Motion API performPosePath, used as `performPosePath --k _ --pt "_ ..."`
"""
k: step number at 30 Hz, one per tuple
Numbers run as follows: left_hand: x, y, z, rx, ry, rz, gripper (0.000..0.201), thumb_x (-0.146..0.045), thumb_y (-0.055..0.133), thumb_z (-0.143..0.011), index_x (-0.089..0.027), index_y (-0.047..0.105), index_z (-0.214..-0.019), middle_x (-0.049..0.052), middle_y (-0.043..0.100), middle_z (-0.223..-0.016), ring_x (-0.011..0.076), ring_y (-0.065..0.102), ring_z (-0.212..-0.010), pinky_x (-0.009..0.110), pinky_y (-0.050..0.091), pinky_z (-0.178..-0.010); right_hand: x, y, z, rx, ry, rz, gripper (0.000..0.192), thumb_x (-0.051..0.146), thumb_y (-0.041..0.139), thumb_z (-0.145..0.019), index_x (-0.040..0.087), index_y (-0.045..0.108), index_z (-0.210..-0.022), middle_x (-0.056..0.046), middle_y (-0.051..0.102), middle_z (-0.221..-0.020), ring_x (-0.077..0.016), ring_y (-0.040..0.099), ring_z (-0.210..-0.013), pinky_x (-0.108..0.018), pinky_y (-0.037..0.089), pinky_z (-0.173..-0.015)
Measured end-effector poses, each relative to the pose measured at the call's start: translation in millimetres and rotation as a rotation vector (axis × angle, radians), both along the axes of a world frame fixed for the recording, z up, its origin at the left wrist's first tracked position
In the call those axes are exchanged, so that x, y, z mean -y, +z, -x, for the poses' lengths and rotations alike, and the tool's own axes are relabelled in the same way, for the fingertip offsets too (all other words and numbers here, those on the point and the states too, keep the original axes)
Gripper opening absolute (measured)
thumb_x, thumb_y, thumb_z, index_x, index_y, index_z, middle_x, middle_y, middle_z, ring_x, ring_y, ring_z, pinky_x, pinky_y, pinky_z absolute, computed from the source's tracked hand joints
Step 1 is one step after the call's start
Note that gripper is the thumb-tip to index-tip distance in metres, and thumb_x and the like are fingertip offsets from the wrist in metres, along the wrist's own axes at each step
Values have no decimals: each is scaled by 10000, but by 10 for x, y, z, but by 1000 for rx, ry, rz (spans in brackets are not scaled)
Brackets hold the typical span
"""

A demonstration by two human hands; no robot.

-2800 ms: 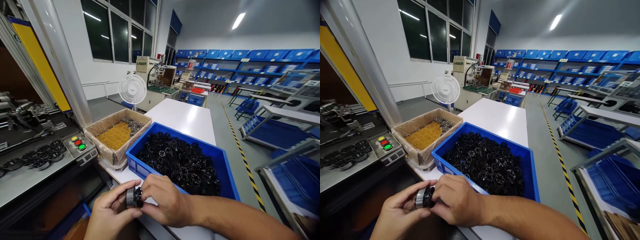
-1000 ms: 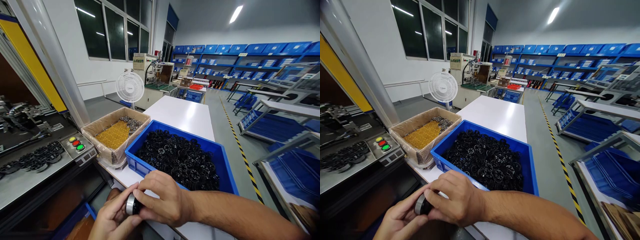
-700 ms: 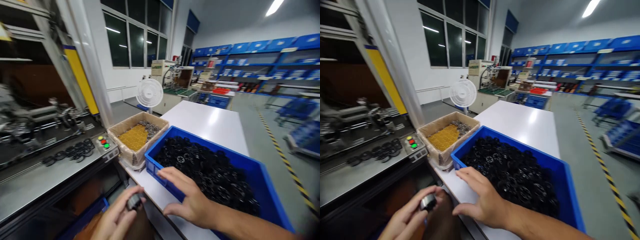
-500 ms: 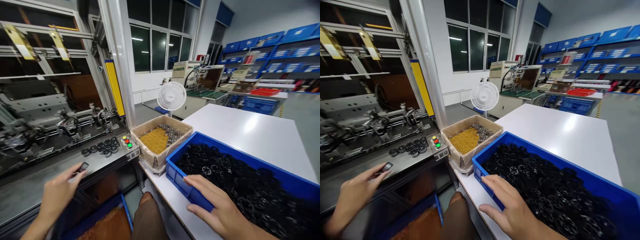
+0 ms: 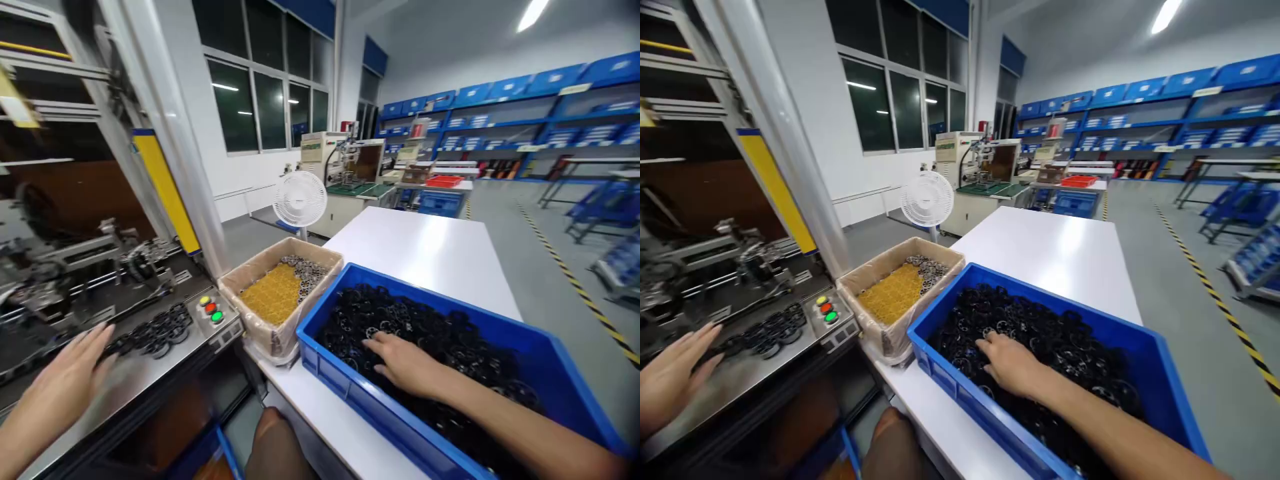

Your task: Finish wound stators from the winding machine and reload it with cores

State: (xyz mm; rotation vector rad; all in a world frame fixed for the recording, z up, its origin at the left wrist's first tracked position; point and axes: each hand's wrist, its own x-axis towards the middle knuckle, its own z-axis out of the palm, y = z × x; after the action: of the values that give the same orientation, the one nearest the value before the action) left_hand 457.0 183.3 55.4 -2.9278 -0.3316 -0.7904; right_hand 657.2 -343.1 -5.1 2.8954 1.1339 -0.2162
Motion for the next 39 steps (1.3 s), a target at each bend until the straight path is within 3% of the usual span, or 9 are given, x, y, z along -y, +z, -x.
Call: performPosePath --k 3,5,10,14,19,23,28,33,39 --pt "628 102 -961 -133 -232 -21 510 -439 410 -918 -130 572 -1290 132 595 -1408 312 488 -1341 488 331 -1152 -111 -148 16 -54 21 71 408 74 555 -833 142 691 -1212 -188 627 -1306 -280 636 -1165 -358 510 -987" --pt "1109 86 -1676 -261 -354 -11 432 -386 495 -941 -173 552 -1313 119 584 -1403 266 520 -1304 500 372 -1112 -178 -175 49 -54 4 122 373 21 471 -847 103 747 -1083 -221 620 -1302 -295 650 -1131 -387 522 -960" --pt "1877 -148 -3088 -541 -406 34 333 -349 621 -903 -167 619 -1182 92 644 -1232 251 639 -1078 485 527 -914 -179 -58 40 -38 -75 203 368 -14 479 -814 40 743 -1064 -292 608 -1278 -319 692 -1026 -417 560 -877" --pt "2041 -322 -3602 -655 -372 58 324 -329 619 -907 -173 608 -1190 91 637 -1224 237 642 -1049 462 545 -880 -111 -1 -17 -119 -27 235 304 50 634 -769 47 751 -1050 -257 682 -1174 -343 669 -1090 -444 521 -972" --pt "2100 -428 -3770 -698 -318 103 325 -326 623 -903 -181 606 -1194 94 624 -1245 243 629 -1074 468 536 -894 -80 14 -20 -182 11 223 373 30 612 -781 19 709 -1141 -297 599 -1291 -377 612 -1189 -489 487 -1021" --pt "2197 -358 -3706 -669 -289 208 334 -326 626 -901 -177 602 -1199 95 627 -1236 241 635 -1059 464 540 -884 -67 -27 -4 -213 70 185 369 52 578 -803 46 714 -1146 -248 613 -1304 -338 583 -1237 -440 458 -1069" --pt "2241 37 -3220 -497 -331 468 321 -330 629 -898 -174 609 -1177 91 637 -1202 237 637 -1040 458 537 -878 -29 -202 -20 -138 57 188 346 15 589 -749 74 753 -1048 -244 661 -1228 -334 604 -1202 -432 497 -1005" --pt "2179 314 -1889 -265 -524 861 388 -326 652 -860 -201 601 -1223 69 644 -1145 200 635 -950 416 521 -877 14 -238 -55 -35 70 135 330 -39 495 -777 90 771 -904 -213 733 -1051 -290 687 -1045 -384 519 -950" --pt "2269 -157 -232 -75 -508 1399 459 -469 616 -845 -191 627 -1210 120 684 -1115 169 657 -777 297 548 -672 29 -55 -98 87 51 43 352 -78 459 -769 109 751 -827 -155 748 -866 -253 734 -837 -318 566 -791"
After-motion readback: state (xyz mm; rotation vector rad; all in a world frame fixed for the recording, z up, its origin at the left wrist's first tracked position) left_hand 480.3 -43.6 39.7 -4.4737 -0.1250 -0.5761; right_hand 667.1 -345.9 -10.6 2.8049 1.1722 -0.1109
